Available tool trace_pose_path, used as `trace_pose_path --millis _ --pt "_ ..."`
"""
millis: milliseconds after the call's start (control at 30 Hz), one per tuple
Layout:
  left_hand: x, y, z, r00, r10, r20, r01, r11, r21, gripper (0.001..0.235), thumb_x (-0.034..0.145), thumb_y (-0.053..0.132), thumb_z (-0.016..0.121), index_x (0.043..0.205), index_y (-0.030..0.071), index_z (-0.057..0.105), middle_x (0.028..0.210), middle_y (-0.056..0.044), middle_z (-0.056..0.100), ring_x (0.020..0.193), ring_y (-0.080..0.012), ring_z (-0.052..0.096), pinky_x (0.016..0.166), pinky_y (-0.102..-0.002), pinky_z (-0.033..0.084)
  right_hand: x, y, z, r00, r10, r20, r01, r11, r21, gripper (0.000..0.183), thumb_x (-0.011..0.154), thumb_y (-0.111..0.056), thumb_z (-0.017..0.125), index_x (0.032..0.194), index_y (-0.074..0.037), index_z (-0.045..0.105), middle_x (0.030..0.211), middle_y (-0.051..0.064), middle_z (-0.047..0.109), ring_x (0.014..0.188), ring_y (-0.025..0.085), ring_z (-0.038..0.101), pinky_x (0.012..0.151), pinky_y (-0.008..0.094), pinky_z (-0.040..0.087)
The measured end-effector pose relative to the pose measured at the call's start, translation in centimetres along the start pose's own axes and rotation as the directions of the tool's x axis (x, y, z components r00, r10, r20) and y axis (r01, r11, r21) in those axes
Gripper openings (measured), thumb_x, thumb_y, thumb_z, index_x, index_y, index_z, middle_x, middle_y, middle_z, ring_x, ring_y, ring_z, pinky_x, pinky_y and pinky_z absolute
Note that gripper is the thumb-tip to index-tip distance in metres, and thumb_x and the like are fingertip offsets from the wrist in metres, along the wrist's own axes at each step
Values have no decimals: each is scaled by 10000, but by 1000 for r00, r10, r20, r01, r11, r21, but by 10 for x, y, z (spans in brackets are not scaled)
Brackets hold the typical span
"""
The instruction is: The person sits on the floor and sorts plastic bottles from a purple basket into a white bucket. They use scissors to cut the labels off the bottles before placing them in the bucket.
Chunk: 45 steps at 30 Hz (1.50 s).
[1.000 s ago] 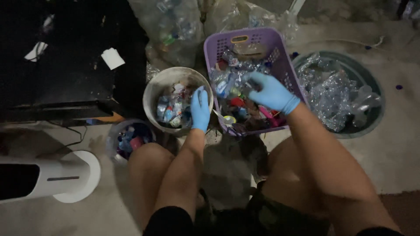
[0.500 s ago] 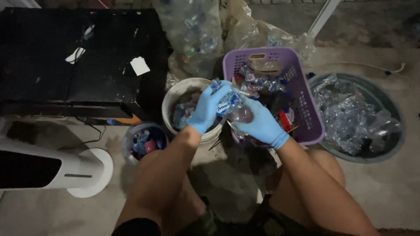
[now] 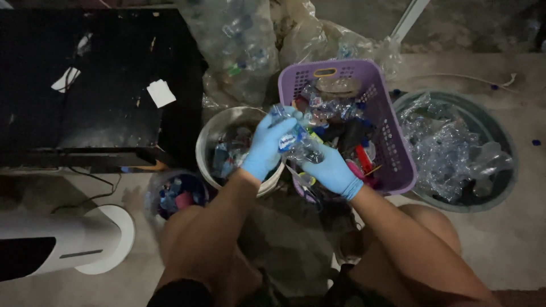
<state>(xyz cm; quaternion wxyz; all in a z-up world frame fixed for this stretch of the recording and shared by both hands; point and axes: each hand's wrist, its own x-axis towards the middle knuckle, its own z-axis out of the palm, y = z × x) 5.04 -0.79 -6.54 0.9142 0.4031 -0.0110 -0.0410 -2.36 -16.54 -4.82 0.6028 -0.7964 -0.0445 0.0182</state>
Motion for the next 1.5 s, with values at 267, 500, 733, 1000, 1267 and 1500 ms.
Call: trace_pose_path --millis 267,500,733,1000,1267,1500 --pt "29 17 -11 983 180 -18 -171 959 225 276 896 64 771 1145 -20 686 993 -215 757 866 -314 765 783 -455 653 -6 -4 28 978 190 81 -203 958 202 279 833 -113 764 1082 11 740 910 132 770 745 197 694 654 376 589" --pt "22 23 3 965 77 -251 -28 981 193 133 869 109 746 902 -17 720 794 -234 721 641 -348 750 568 -467 651 -17 14 43 948 197 250 -281 888 364 191 904 -116 685 970 51 752 602 186 674 437 228 626 331 294 459" --pt "26 20 -13 913 68 -401 141 872 469 242 794 296 850 916 99 780 808 -119 780 775 -212 762 720 -349 610 -16 29 52 963 86 257 -189 893 409 189 975 -60 616 875 63 719 646 156 666 502 212 632 492 297 515" --pt "-4 49 21 943 -74 -325 216 877 428 460 825 379 807 1142 56 725 999 -169 784 946 -231 750 809 -414 627 -22 34 50 923 258 287 -367 817 445 194 957 -115 687 1032 59 728 804 190 745 621 245 720 525 306 561" --pt "-14 45 22 965 -263 -15 263 964 44 369 916 324 693 1203 98 644 1030 -92 718 920 -227 718 819 -387 630 -24 -25 21 924 272 267 -379 570 729 253 912 -10 693 1069 183 643 837 370 670 546 489 679 240 445 438" --pt "-29 18 13 985 -138 -101 151 979 137 384 830 100 846 1174 49 683 1005 -56 688 880 -215 707 750 -417 655 -4 16 13 912 225 342 -376 789 486 424 779 30 828 1171 93 681 998 210 736 766 288 739 492 413 613"
